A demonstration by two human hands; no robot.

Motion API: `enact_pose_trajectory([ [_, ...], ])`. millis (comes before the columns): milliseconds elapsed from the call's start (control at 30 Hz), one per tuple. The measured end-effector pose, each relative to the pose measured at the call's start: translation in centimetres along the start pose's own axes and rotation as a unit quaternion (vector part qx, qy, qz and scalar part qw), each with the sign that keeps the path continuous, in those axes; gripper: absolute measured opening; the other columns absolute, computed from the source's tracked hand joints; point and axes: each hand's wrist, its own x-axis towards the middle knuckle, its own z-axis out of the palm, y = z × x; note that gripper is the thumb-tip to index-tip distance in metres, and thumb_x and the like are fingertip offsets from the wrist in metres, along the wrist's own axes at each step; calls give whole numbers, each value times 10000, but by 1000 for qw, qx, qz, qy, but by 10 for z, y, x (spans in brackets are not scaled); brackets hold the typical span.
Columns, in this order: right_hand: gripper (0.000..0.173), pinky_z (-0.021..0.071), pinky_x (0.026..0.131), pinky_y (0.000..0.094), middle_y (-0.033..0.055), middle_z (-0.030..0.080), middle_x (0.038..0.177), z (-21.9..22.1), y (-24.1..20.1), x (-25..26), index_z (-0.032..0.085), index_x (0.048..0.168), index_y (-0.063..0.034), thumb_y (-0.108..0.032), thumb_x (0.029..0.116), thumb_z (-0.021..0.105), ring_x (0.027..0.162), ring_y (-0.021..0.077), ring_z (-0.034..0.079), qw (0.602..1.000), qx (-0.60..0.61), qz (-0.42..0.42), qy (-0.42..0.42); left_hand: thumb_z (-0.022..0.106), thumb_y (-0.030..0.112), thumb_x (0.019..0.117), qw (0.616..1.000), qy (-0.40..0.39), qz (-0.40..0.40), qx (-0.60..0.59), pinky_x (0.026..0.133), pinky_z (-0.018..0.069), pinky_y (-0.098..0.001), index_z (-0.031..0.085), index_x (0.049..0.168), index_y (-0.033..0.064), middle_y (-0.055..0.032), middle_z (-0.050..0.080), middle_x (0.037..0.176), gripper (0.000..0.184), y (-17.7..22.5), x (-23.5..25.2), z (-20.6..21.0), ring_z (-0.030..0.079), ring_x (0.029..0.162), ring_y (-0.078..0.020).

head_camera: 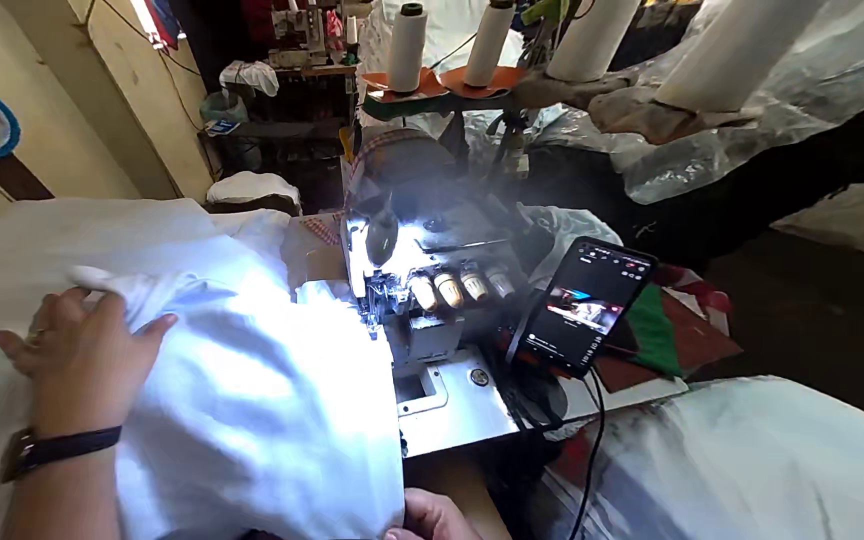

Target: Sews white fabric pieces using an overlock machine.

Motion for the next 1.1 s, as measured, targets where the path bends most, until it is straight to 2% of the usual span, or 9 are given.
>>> enact_pose_trajectory([
  [33, 136, 611, 786, 310, 27, 742, 932, -1, -5, 7, 690, 1069, 22, -17, 960, 618, 841, 81, 714, 1000, -3, -5, 11, 763, 262, 923, 1000, -2, 26, -15, 1065, 211, -839, 619, 1315, -58, -384, 445, 1448, 526, 21, 0, 3, 381, 1350, -627],
  [100, 121, 617, 779, 320, 33, 741, 923, -5, -11, 20, 684, 1051, 25, -18, 959, 619, 831, 91, 718, 999, 3, -16, 31, 667, 145, 962, 989, -2, 119, -94, 1027, 425, -696, 654, 1265, -44, -308, 573, 1354, 357, 74, -28, 17, 537, 1269, -511],
  [167, 120, 610, 759, 322, 32, 731, 897, -8, -19, 32, 661, 1060, 25, -25, 959, 620, 802, 97, 711, 998, 11, -14, 58, 632, 130, 909, 960, -37, 186, -204, 880, 569, -534, 738, 1087, -22, -203, 726, 1095, 257, 125, -78, 41, 707, 1018, -354],
  [300, 372, 602, 695, 335, 25, 712, 822, -11, -35, 55, 458, 1240, -21, 25, 924, 648, 717, 118, 702, 991, 4, -59, 120, 523, 327, 1002, 953, -66, 206, -212, 929, 570, -460, 784, 1138, 143, -5, 757, 1172, 347, 159, -119, 86, 719, 1088, -186],
  [400, 344, 600, 659, 295, 22, 699, 847, -18, -42, 76, 538, 1234, -4, 12, 917, 673, 696, 92, 680, 972, -79, -151, 160, 526, 289, 988, 955, -71, 193, -212, 1026, 531, -459, 778, 1155, 125, -17, 732, 1243, 343, 157, -96, 98, 672, 1200, -186],
  [533, 224, 612, 715, 232, 14, 758, 1003, -29, -52, 98, 752, 1156, -73, -92, 984, 610, 772, 42, 705, 921, -252, -234, 183, 532, 280, 999, 958, -171, 149, -176, 1040, 499, -509, 754, 1120, 65, -111, 723, 1192, 332, 163, -56, 97, 664, 1179, -272],
  [800, 238, 592, 719, 223, 12, 762, 987, -26, -58, 98, 782, 1109, -88, -118, 973, 589, 764, 33, 690, 906, -289, -233, 203, 652, 160, 944, 964, -220, 128, -80, 1086, 428, -539, 702, 1243, 72, -108, 630, 1342, 315, 170, 5, 115, 568, 1281, -309],
  [967, 214, 572, 679, 215, 11, 734, 895, -27, -63, 92, 776, 1062, -80, -128, 980, 584, 712, 33, 658, 908, -292, -231, 192, 600, 132, 1015, 955, -103, 62, -272, 956, 542, -485, 698, 1122, 20, -142, 695, 1119, 184, 148, -9, 128, 678, 1059, -275],
  [1100, 208, 571, 707, 187, 10, 730, 939, -23, -75, 95, 763, 1075, -77, -153, 986, 591, 752, 14, 660, 899, -292, -257, 203, 606, 72, 974, 903, 71, 21, -423, 802, 567, -283, 673, 1061, -59, -128, 669, 935, 171, 137, -60, 109, 658, 853, -133],
])
